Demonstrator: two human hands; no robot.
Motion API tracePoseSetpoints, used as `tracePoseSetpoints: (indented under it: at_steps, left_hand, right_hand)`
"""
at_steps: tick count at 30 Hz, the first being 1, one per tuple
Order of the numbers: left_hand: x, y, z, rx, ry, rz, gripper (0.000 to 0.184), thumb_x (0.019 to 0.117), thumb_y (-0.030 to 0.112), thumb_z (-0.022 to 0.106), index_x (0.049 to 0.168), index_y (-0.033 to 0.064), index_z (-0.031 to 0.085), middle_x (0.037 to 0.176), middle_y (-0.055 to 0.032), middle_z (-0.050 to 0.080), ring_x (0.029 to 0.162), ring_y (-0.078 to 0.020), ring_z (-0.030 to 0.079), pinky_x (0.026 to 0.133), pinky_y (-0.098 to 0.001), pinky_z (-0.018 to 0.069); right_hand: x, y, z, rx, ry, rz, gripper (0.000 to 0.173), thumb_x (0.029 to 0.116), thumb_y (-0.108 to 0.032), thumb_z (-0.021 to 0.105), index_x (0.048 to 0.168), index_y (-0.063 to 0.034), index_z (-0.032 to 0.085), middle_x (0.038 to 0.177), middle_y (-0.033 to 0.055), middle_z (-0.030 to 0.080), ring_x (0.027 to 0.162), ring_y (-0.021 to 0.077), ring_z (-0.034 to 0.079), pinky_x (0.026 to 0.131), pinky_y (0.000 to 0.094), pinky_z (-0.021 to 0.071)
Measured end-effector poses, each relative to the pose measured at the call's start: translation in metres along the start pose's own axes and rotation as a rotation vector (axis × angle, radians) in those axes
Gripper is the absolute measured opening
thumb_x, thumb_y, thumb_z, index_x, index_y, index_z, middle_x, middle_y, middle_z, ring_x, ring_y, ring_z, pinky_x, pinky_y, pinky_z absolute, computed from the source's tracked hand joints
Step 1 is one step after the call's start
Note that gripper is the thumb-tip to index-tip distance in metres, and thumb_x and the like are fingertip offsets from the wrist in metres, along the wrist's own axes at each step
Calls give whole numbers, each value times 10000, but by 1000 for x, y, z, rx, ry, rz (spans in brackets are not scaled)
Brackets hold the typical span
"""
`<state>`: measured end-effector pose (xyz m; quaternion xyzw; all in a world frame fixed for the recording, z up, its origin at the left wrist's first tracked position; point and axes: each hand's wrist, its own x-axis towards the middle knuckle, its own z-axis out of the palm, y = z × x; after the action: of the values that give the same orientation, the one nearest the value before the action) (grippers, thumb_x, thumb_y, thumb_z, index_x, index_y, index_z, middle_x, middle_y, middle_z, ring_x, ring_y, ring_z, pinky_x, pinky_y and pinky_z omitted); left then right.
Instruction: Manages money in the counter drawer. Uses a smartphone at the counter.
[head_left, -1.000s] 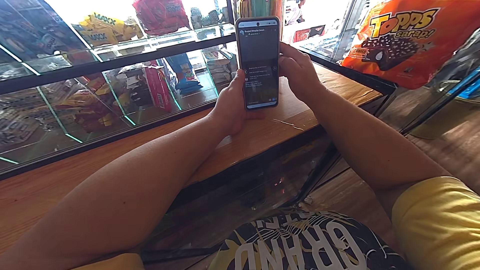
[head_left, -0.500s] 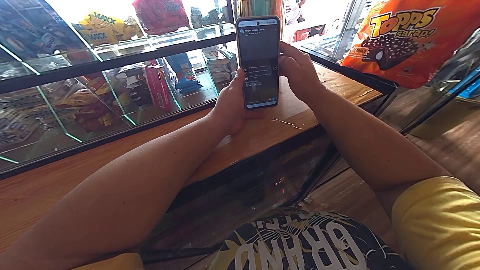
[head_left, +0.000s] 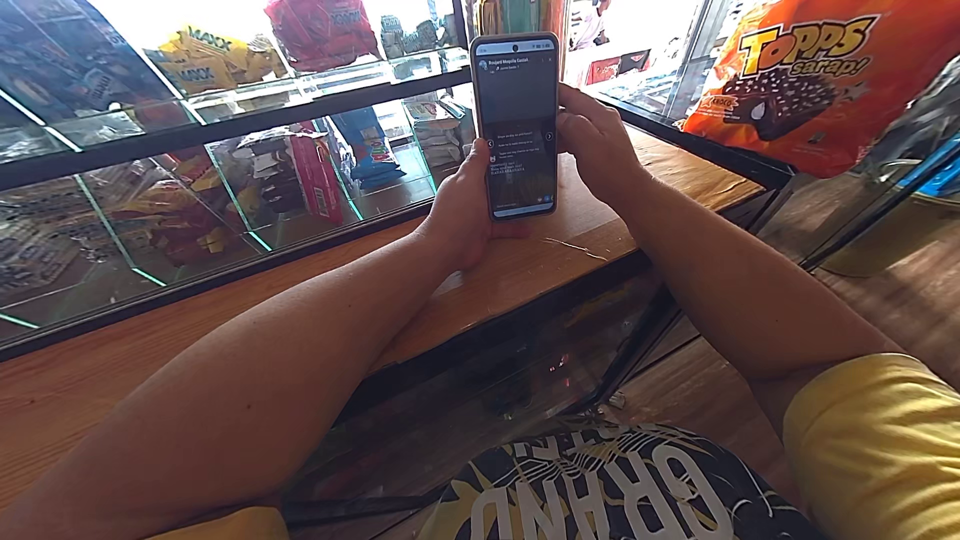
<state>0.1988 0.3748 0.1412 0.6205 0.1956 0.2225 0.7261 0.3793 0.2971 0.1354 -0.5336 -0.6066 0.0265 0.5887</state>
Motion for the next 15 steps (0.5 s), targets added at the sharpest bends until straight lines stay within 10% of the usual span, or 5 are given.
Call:
tracePoseSetpoints:
  at_steps: [15]
  left_hand:
    - [1, -1, -1, 5, -24, 11, 673, 1077, 580, 85, 1412, 173, 502, 1300, -119, 654, 1141, -321, 674, 835, -542, 592]
  right_hand:
    - [0, -1, 0, -16, 1, 2, 488, 1023, -134, 327, 1459, 3, 499, 1229, 103, 683, 1018, 84, 693, 887, 291, 581]
